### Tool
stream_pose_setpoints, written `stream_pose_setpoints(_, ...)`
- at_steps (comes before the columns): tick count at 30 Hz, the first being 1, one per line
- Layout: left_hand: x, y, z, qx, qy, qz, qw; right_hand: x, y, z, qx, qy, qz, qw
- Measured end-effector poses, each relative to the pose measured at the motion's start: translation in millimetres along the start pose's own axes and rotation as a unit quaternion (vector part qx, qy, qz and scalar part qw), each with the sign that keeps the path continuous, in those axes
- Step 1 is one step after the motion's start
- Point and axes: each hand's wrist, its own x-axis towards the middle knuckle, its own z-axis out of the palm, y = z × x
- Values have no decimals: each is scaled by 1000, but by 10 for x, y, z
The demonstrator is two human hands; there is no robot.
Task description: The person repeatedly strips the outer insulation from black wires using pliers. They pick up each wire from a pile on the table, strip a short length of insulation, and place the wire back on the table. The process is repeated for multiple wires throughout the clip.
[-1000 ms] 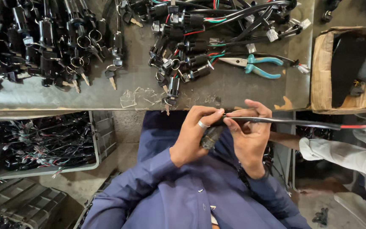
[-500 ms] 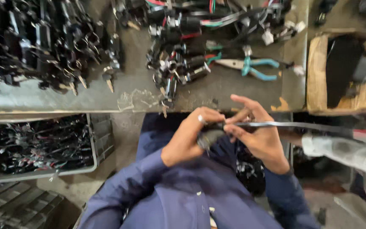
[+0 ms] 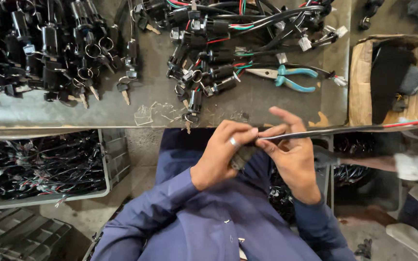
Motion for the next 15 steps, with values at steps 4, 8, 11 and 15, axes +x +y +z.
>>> stream_pose_setpoints(4,-69,-27,87,-91,33,-31,995,-151,63,237,-66,112,32,991)
stream_pose_setpoints(8,-54,-122,201,-161,117,-106,974,-292,373,356,225,15,4,974)
stream_pose_setpoints(11,-97,-172,243,-239,94,-302,918,-356,634,280,238,74,106,963)
stream_pose_setpoints(15,-71,-185,205,-216,83,-265,936,-362,783,143,275,-12,163,947)
